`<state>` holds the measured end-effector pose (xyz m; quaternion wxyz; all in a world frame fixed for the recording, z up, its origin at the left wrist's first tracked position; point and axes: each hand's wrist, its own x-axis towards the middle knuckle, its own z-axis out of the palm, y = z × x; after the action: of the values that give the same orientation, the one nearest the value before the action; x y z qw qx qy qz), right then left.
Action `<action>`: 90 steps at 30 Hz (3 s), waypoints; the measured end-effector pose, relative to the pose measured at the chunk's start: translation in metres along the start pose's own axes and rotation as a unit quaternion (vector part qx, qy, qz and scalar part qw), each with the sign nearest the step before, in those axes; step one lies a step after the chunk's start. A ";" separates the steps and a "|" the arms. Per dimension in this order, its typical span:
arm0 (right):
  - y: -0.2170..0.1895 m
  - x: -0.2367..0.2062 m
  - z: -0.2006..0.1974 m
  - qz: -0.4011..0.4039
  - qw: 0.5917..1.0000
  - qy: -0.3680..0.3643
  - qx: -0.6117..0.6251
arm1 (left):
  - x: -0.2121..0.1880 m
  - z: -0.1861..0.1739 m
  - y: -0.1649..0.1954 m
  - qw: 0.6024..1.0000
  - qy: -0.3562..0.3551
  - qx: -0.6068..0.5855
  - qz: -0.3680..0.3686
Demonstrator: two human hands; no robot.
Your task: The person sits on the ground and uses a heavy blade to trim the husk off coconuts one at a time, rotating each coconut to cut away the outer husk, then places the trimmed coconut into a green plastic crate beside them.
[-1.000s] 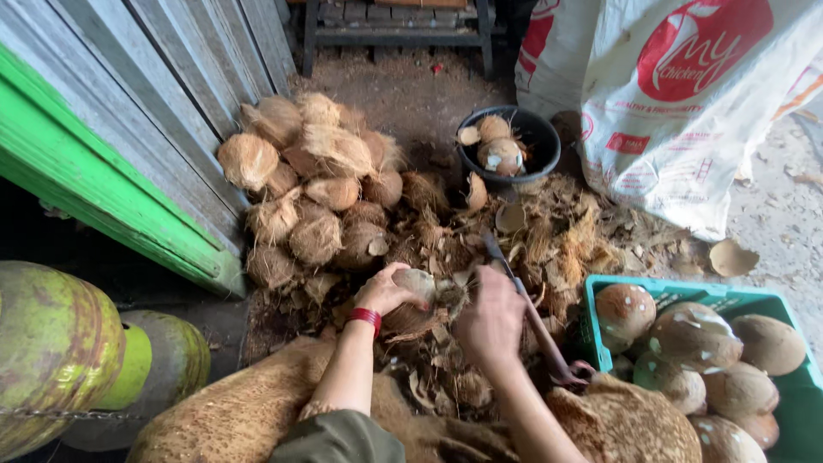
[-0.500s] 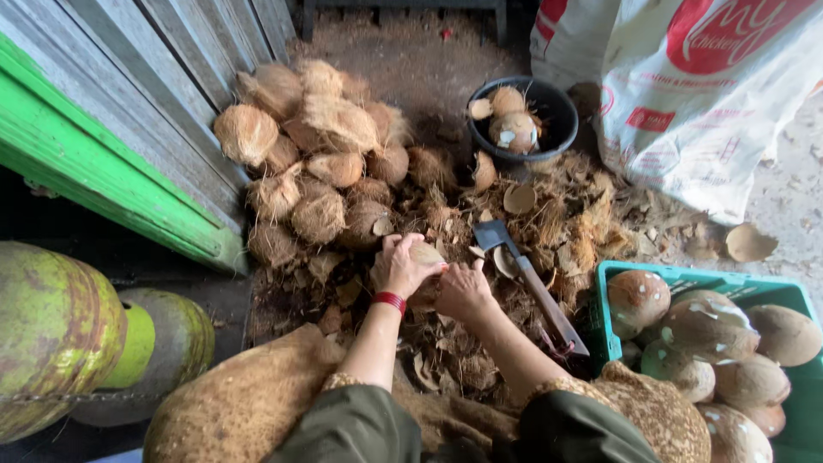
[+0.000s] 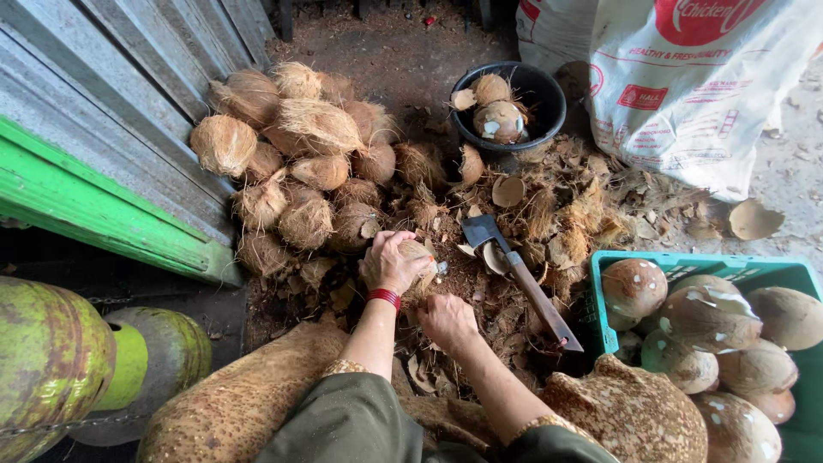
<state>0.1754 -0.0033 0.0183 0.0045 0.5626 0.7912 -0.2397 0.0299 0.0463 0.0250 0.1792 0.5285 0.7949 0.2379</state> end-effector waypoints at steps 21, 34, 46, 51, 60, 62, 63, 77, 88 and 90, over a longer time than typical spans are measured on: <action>-0.017 -0.113 -0.063 0.017 0.972 -0.222 -0.076 | 0.027 -0.021 0.008 0.961 -0.202 -0.036 -0.186; 0.107 -0.050 -0.082 0.190 0.953 0.131 0.195 | -0.025 -0.040 -0.012 0.913 -0.169 -0.248 -0.276; 0.096 -0.039 -0.037 0.149 0.875 0.115 0.446 | -0.074 -0.010 -0.051 0.800 -0.031 -0.548 -0.243; 0.034 -0.063 -0.045 0.101 0.837 0.019 0.538 | -0.057 -0.005 -0.049 0.979 -0.065 -0.191 0.025; 0.034 -0.072 -0.010 0.240 0.769 -0.104 0.583 | -0.072 -0.009 -0.039 0.956 -0.124 -0.237 -0.122; 0.044 -0.068 0.001 0.282 0.676 -0.203 0.650 | -0.081 -0.005 -0.031 0.963 -0.111 -0.216 -0.121; 0.048 -0.064 0.005 0.284 0.645 -0.223 0.673 | -0.083 -0.004 -0.027 0.966 -0.099 -0.205 -0.121; 0.073 -0.055 -0.009 0.194 0.948 0.162 0.193 | -0.104 -0.006 -0.014 0.972 0.050 -0.228 -0.038; 0.051 -0.086 0.010 0.257 0.672 -0.042 0.694 | -0.070 -0.008 -0.038 0.960 -0.062 -0.267 -0.054; 0.045 -0.095 0.002 0.226 0.725 0.013 0.651 | -0.073 -0.005 -0.042 0.956 -0.079 -0.278 -0.054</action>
<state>0.2498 -0.0770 0.0262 -0.3186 0.5925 0.2907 -0.6804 0.0226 -0.0366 0.0078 0.3936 0.4315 0.7081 0.3968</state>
